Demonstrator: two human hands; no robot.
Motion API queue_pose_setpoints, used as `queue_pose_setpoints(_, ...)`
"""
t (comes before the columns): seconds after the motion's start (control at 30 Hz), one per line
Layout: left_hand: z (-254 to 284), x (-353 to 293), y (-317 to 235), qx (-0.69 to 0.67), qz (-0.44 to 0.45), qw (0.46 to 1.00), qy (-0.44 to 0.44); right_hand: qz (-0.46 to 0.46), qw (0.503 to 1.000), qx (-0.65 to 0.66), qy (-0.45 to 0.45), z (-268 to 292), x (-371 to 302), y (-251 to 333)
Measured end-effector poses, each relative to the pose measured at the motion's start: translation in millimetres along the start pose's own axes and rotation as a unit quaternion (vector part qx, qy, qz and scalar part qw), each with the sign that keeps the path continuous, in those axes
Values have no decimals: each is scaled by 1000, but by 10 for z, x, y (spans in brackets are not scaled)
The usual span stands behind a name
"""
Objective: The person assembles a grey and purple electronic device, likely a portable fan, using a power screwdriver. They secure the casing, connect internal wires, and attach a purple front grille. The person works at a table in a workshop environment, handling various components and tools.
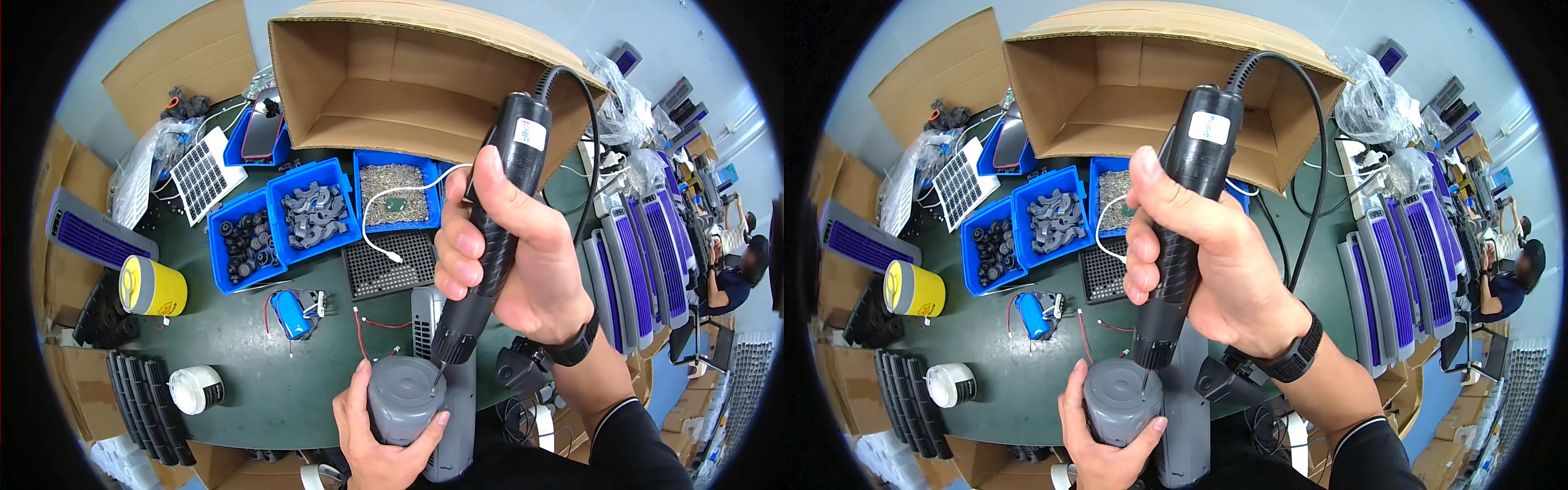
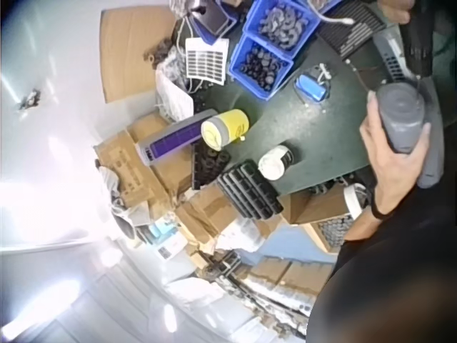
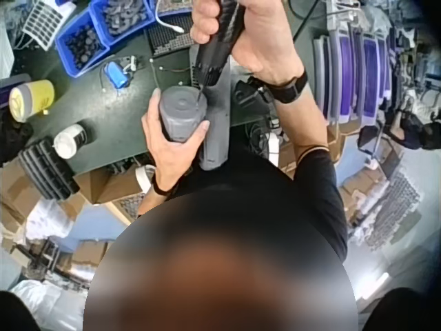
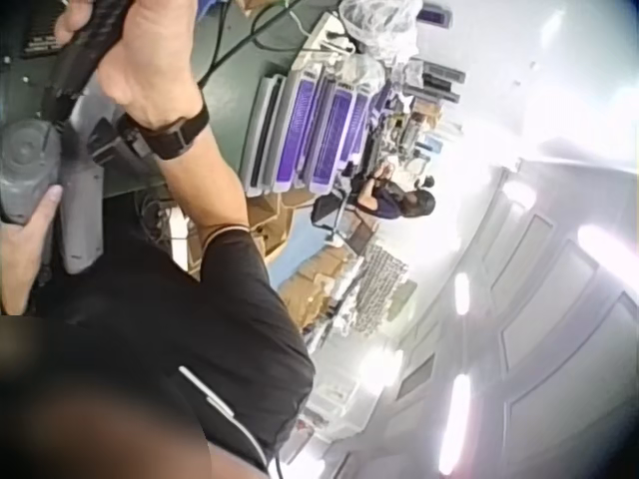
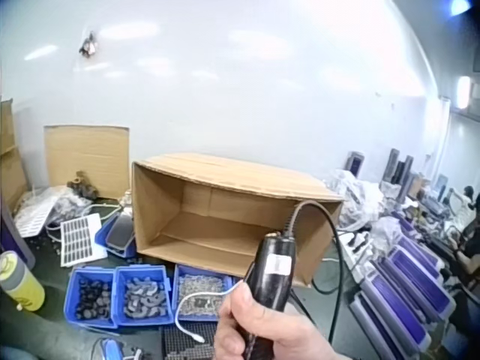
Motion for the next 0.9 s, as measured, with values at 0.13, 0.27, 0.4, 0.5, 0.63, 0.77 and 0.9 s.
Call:
queue_pose_setpoints(0.13, 5, -1, -6, 2, -3, 1000, -4, -12, 999, -40, 30, -39, -33, -84)
queue_pose_setpoints(0.27, 3, -1, -22, 4, -4, 1000, -3, -9, 998, -19, 61, -67, -67, -77)
queue_pose_setpoints(0.4, 6, -12, -21, 4, -4, 1000, -3, -2, 993, -27, 113, -169, -120, -75)
queue_pose_setpoints(0.5, 14, -5, -13, 6, -3, 1000, -6, 6, 989, -34, 145, -229, -137, -72)
queue_pose_setpoints(0.63, 44, -2, -25, 5, -6, 1000, -14, 7, 991, -35, 132, -208, -141, -85)
queue_pose_setpoints(0.77, 20, 21, -42, 3, -14, 1000, -11, 6, 990, -23, 141, -171, -160, -69)
queue_pose_setpoints(0.9, 21, 7, -39, 1, -5, 1000, -10, -4, 983, -22, 183, -217, -173, -101)
Point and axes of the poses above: each hand's wrist, its own x-axis towards the middle knuckle, its own z-axis out of the back of the hand, y = z × x, the point moved 10 cm from there along x, towards the middle knuckle, and after that the axes turned 8 degrees about x, right-handed, at the moved point
